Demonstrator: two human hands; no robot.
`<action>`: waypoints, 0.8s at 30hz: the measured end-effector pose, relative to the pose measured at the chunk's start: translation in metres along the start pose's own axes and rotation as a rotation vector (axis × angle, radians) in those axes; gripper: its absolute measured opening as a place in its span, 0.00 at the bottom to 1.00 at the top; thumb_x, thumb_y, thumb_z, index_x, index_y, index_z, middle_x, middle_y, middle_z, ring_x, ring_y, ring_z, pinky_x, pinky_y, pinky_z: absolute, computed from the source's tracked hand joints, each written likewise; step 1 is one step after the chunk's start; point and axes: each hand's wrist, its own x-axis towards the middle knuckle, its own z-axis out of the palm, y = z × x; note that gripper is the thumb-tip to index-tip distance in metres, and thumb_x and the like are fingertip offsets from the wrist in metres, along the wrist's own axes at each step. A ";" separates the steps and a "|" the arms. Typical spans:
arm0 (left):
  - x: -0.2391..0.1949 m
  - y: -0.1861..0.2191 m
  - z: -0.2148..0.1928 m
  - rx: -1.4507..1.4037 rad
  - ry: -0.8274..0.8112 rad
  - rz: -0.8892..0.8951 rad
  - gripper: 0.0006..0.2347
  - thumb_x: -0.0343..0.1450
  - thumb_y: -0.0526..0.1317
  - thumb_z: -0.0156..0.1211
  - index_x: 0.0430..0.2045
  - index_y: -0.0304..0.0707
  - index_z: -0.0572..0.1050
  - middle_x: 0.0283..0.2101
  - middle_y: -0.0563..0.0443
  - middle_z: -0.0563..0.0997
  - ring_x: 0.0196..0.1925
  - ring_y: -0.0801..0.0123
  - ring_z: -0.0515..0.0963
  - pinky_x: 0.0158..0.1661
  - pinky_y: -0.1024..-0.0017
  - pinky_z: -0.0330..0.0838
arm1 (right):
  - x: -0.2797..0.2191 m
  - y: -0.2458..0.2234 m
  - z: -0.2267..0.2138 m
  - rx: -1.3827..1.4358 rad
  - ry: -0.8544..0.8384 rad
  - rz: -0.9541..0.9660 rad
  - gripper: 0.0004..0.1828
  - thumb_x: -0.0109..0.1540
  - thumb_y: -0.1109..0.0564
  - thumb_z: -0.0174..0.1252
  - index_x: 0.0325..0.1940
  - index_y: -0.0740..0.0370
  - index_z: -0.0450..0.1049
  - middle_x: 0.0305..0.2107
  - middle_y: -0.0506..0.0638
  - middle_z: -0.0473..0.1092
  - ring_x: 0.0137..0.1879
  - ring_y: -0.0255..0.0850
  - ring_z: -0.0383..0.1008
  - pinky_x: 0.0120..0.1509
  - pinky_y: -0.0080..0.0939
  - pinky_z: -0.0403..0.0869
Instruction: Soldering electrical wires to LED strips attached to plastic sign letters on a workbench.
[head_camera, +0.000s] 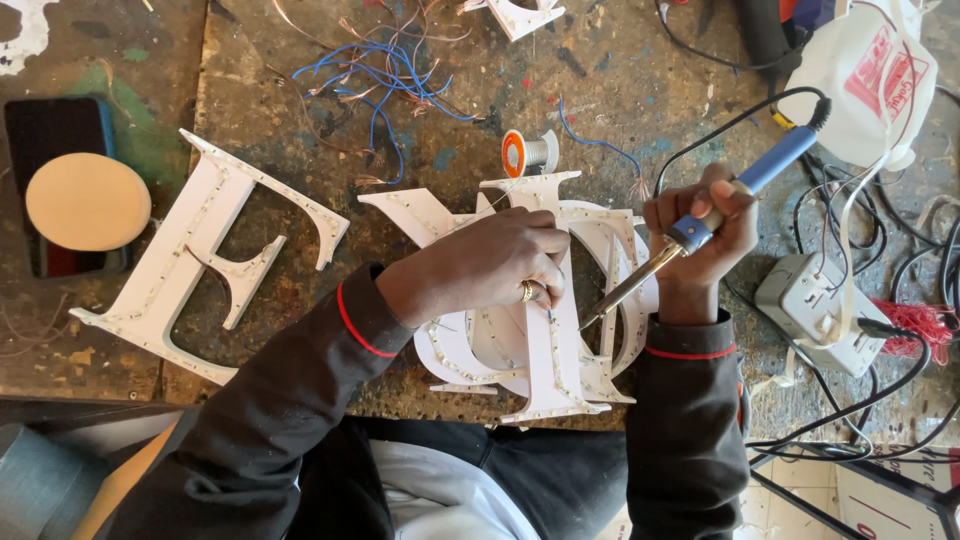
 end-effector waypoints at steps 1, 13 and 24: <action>0.001 0.000 0.000 0.000 -0.001 0.003 0.05 0.72 0.50 0.75 0.32 0.57 0.89 0.35 0.59 0.76 0.52 0.62 0.78 0.57 0.59 0.76 | 0.001 -0.002 0.000 -0.002 0.001 -0.003 0.13 0.71 0.51 0.47 0.32 0.48 0.67 0.11 0.38 0.52 0.17 0.29 0.54 0.23 0.35 0.61; 0.001 0.002 -0.005 0.034 -0.007 0.020 0.05 0.72 0.50 0.75 0.32 0.56 0.90 0.34 0.59 0.76 0.50 0.63 0.78 0.57 0.58 0.75 | 0.002 -0.014 0.013 -0.002 0.140 0.053 0.12 0.71 0.48 0.48 0.33 0.49 0.65 0.14 0.36 0.46 0.20 0.29 0.47 0.26 0.34 0.55; 0.000 0.007 -0.012 0.002 0.007 0.023 0.04 0.71 0.47 0.79 0.31 0.55 0.90 0.34 0.60 0.77 0.49 0.65 0.79 0.59 0.59 0.75 | 0.003 -0.012 0.006 0.013 0.184 0.061 0.13 0.71 0.47 0.49 0.33 0.48 0.67 0.14 0.36 0.47 0.20 0.29 0.49 0.25 0.34 0.55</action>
